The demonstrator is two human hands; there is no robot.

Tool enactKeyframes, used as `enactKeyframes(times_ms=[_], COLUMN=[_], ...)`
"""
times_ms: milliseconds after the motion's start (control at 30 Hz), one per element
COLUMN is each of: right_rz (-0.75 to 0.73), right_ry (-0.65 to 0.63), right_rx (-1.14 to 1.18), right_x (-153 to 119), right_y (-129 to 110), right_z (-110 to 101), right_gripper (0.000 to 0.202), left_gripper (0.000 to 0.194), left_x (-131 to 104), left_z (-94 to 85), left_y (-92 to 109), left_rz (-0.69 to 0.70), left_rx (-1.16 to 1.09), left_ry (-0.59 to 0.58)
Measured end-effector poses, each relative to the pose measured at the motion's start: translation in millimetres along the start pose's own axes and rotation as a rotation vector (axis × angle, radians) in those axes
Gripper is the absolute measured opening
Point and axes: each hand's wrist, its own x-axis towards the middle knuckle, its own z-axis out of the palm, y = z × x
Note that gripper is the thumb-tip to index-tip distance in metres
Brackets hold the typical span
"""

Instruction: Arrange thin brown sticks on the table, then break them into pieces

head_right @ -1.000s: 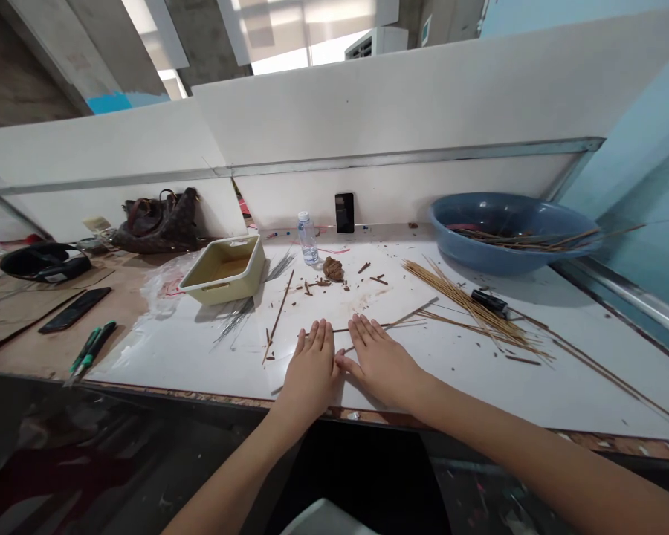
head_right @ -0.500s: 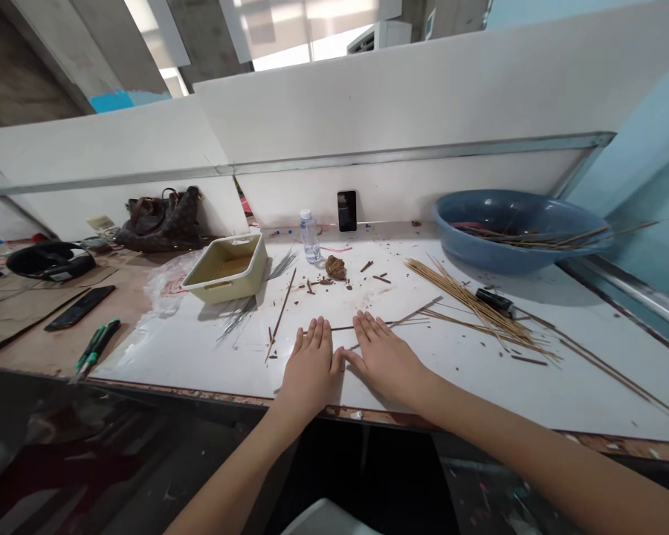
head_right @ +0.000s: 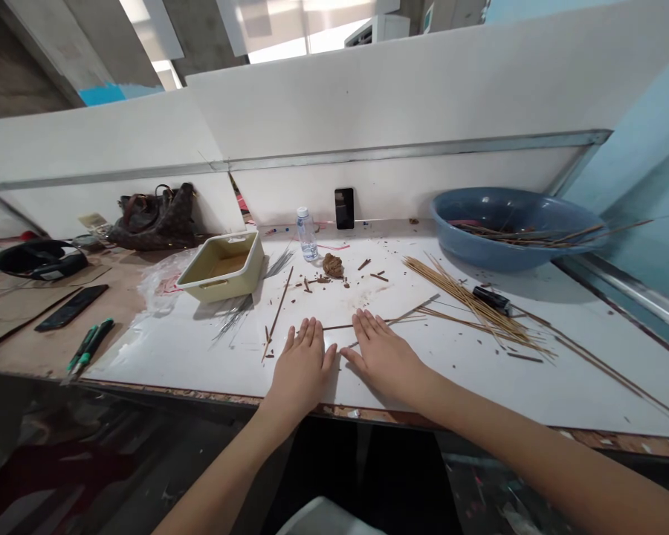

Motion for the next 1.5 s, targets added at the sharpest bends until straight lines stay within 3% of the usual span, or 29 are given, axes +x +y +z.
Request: enactKeyframes(times_ms=[167,433,700,967,1233,1300,1500], right_rz=[0.022,0.042,0.044,0.067,0.036,0.042,0.078], right_ry=[0.011,-0.023,0.059,-0.059,-0.014,-0.036,-0.08], right_rx=[-0.027,-0.04,-0.068,-0.009,-0.001,0.0,0.008], right_x=[-23.7,8.3,-23.5,15.6,-18.8,-15.2,21.4], right_y=[-8.6,2.0,-8.7,7.9,2.6,3.8,14.2], right_z=[12.6,-2.5,17.5,-5.8,9.7,7.3,-9.1], right_gripper=[0.092,0.091,0.095,0.093,0.092,0.094,0.092], left_gripper=[0.067,0.063,0.062,0.06,0.059,0.06,0.061], left_x=[-27.5,6.9,-28.4,9.3,-28.2,-24.0,16.7], left_z=[3.1,-3.1,2.8,-8.2,-11.8,-12.7,-15.2], left_y=[-1.3,-8.8,-8.4,-17.1,-18.2,-18.9,-19.4], left_rz=[0.039,-0.023,0.012,-0.046,0.004,-0.001,-0.076], left_rx=[0.017,0.01,0.013,0.011,0.021,0.026,0.04], left_ry=[0.018,-0.015,0.034,-0.026,0.015,-0.002,-0.066])
